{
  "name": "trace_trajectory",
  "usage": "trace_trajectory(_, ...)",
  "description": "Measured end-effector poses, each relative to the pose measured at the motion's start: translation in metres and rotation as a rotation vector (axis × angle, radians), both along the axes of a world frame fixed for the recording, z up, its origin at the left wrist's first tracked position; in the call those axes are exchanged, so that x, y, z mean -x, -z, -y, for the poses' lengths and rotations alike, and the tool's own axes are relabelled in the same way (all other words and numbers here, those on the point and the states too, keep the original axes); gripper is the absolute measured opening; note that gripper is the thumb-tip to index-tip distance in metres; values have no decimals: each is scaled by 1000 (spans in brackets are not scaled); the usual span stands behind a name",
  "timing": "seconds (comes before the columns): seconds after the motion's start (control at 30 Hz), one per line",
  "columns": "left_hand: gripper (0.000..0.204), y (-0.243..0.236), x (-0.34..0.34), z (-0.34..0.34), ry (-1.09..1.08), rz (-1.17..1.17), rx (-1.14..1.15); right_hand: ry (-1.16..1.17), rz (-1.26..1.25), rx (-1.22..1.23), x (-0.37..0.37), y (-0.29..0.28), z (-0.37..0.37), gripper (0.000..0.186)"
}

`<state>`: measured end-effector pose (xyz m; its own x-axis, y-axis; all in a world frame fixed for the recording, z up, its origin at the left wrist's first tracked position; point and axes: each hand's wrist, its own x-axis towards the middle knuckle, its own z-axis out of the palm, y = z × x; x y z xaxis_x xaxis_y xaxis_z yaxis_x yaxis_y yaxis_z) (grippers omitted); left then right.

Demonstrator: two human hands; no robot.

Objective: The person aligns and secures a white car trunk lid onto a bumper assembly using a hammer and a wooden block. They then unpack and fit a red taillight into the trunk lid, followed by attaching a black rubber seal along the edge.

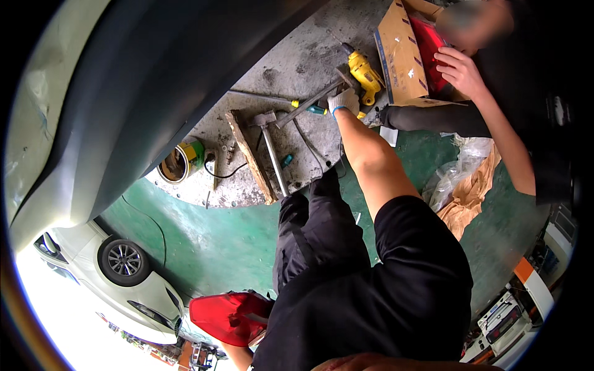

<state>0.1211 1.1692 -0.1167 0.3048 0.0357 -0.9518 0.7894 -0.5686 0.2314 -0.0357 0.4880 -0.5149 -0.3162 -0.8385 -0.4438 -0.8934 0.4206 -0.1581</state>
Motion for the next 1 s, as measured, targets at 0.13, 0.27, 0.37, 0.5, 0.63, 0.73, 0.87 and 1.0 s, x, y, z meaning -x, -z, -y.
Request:
trace_trajectory(0.13,52,0,-3,21,28,13,61,-77,236,13,42,39,-7,57)
trace_trajectory(0.27,53,17,-7,46,36,49,199,476,1092,-301,65,-30,-46,32)
trace_trajectory(0.37,53,23,-28,73,73,78,328,393,1365,-176,81,-118,-71,30)
trace_trajectory(0.5,53,26,-56,104,127,113,499,268,1765,-118,87,-261,-102,45)
trace_trajectory(0.63,53,29,-67,131,142,128,645,9,1856,-103,81,-360,-111,54)
trace_trajectory(0.73,53,31,-77,147,154,139,733,-112,1878,-64,73,-409,-125,51)
trace_trajectory(0.87,53,33,-88,158,148,143,807,-220,1857,21,67,-400,-142,42)
trace_trajectory(1.0,53,30,-92,157,133,152,865,-22,1536,71,72,-344,-165,20)
